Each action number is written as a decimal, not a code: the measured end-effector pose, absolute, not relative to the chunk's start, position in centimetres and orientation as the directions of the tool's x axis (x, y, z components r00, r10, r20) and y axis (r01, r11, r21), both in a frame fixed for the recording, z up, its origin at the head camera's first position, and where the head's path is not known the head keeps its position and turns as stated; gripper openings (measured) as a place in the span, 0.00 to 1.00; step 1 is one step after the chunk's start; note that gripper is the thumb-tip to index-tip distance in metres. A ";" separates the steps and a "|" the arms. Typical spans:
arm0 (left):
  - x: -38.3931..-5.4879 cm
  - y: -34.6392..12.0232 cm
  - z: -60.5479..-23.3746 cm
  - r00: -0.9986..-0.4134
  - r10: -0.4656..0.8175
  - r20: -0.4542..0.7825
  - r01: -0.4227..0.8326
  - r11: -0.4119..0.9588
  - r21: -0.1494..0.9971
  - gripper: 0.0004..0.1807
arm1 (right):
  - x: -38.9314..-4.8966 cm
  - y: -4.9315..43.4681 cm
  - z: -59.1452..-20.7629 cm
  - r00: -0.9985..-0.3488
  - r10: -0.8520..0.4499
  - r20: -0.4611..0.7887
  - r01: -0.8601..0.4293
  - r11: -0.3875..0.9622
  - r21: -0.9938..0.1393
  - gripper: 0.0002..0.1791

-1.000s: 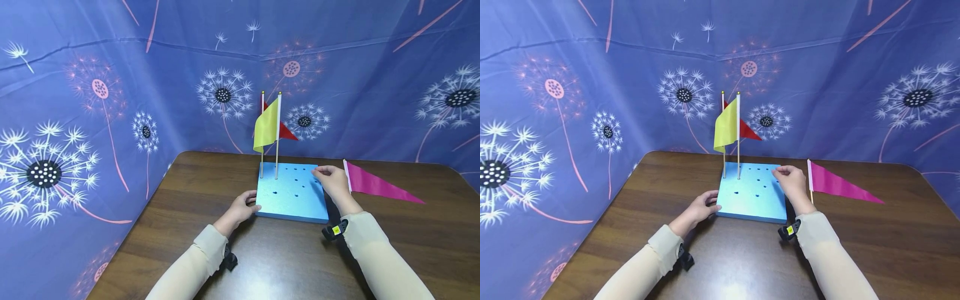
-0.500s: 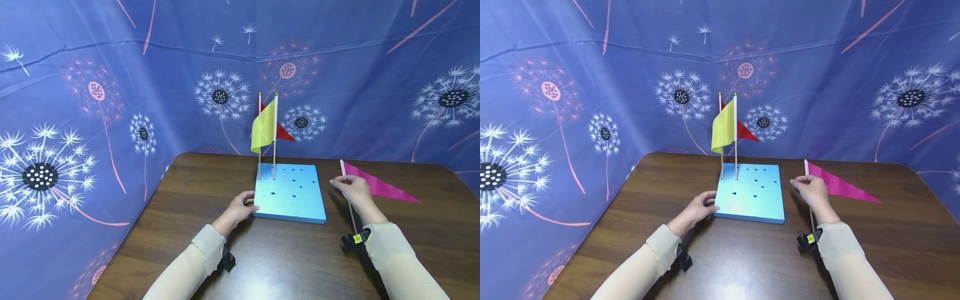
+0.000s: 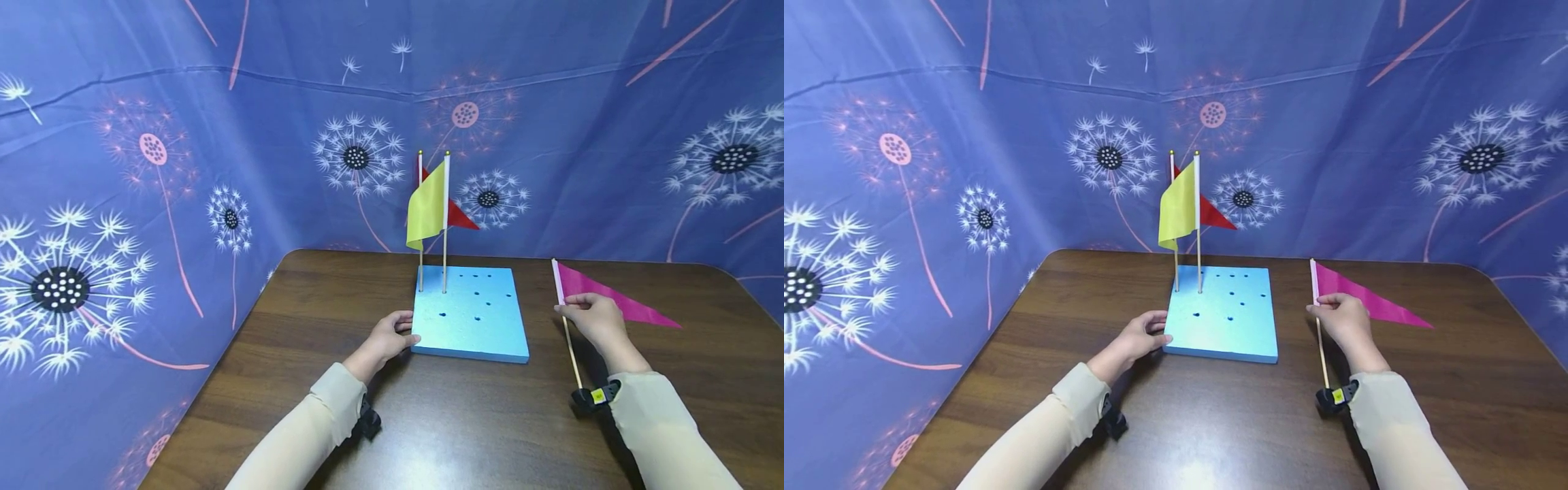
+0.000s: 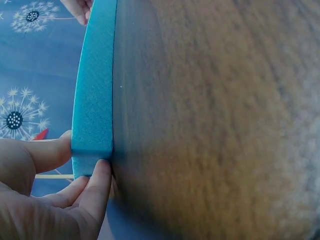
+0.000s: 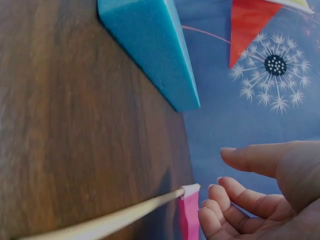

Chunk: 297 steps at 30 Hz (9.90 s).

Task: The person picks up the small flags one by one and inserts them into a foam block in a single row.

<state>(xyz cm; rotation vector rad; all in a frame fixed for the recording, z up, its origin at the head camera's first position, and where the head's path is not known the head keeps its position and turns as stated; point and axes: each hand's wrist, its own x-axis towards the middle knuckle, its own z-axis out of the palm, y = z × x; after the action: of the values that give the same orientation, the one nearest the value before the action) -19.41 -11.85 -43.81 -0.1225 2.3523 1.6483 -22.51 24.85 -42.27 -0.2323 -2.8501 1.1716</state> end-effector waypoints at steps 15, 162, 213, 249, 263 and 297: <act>-19.5 -11.9 -43.8 -0.965 0.095 -0.244 -0.194 0.366 0.910 0.29 | -21.7 26.0 -41.8 -0.969 0.165 -0.183 0.245 0.728 -0.640 0.26; -19.2 -12.2 -44.4 -0.969 0.113 -0.218 -0.163 0.368 0.916 0.28 | -22.4 21.6 -38.3 -0.901 0.415 0.127 0.098 0.481 -0.871 0.13; -19.4 -12.0 -44.2 -0.968 0.105 -0.229 -0.181 0.344 0.921 0.28 | -26.6 14.6 -37.8 -0.885 0.368 0.285 -0.128 0.396 -0.909 0.12; -19.1 -12.1 -44.0 -0.967 0.100 -0.234 -0.186 0.348 0.919 0.27 | -28.4 11.5 -39.0 -0.915 0.287 0.283 -0.158 0.392 -0.906 0.11; -19.1 -11.9 -43.9 -0.970 0.094 -0.226 -0.181 0.344 0.921 0.27 | -28.6 11.4 -39.4 -0.923 0.231 0.309 -0.179 0.453 -0.873 0.10; -19.9 -12.0 -43.5 -0.926 0.149 -0.348 -0.320 0.183 0.930 0.29 | -28.3 12.0 -39.8 -0.947 0.150 0.284 -0.175 0.501 -0.848 0.14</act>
<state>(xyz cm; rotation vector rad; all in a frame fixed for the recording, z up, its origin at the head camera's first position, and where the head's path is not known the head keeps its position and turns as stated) -19.94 -12.05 -43.52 -0.1610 2.1056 1.7945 -28.34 11.96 -39.82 0.0211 -2.4275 1.4247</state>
